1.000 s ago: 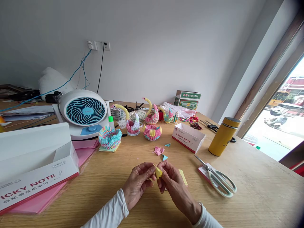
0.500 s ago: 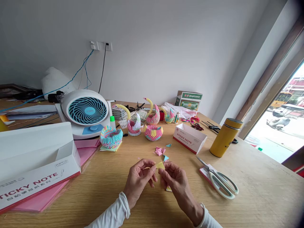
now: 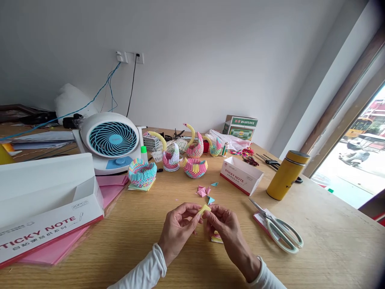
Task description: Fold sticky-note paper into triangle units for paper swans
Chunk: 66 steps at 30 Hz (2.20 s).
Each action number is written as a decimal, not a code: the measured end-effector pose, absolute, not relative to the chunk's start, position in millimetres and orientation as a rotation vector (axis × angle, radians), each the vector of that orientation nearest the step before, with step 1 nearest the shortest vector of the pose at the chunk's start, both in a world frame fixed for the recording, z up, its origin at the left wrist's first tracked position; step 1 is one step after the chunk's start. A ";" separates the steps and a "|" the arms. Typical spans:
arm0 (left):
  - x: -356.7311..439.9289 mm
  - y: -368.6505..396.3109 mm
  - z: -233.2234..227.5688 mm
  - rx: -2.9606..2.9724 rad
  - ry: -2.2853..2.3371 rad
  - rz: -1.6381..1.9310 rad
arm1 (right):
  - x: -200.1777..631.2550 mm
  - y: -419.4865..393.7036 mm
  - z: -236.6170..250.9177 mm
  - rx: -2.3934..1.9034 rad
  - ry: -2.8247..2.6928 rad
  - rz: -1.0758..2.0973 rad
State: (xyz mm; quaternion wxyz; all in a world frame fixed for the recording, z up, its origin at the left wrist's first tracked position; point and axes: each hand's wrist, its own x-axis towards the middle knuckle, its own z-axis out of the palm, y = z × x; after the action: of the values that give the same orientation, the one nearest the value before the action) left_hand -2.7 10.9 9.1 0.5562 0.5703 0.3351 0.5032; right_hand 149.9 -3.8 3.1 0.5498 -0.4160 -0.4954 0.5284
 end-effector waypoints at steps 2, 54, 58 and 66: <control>-2.5 10.0 8.6 1.355 0.816 1.223 | 151.4 -3.6 3.1 -0.998 -1.194 1.276; -7.8 17.1 10.3 1.443 0.753 0.896 | 159.8 -2.7 -1.2 -1.049 -1.362 1.117; -6.1 20.1 6.0 1.354 0.749 0.915 | 159.0 -4.3 2.1 -1.135 -1.478 1.046; -9.3 24.0 6.0 0.984 0.712 0.967 | 242.9 -29.0 10.3 -1.477 -1.473 0.540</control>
State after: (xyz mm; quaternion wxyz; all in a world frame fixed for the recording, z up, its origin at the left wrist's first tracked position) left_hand -9.3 24.0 6.0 0.7134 0.4441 0.3213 0.4365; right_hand 242.9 -29.0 10.3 0.4738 -0.6038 -0.6019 0.2206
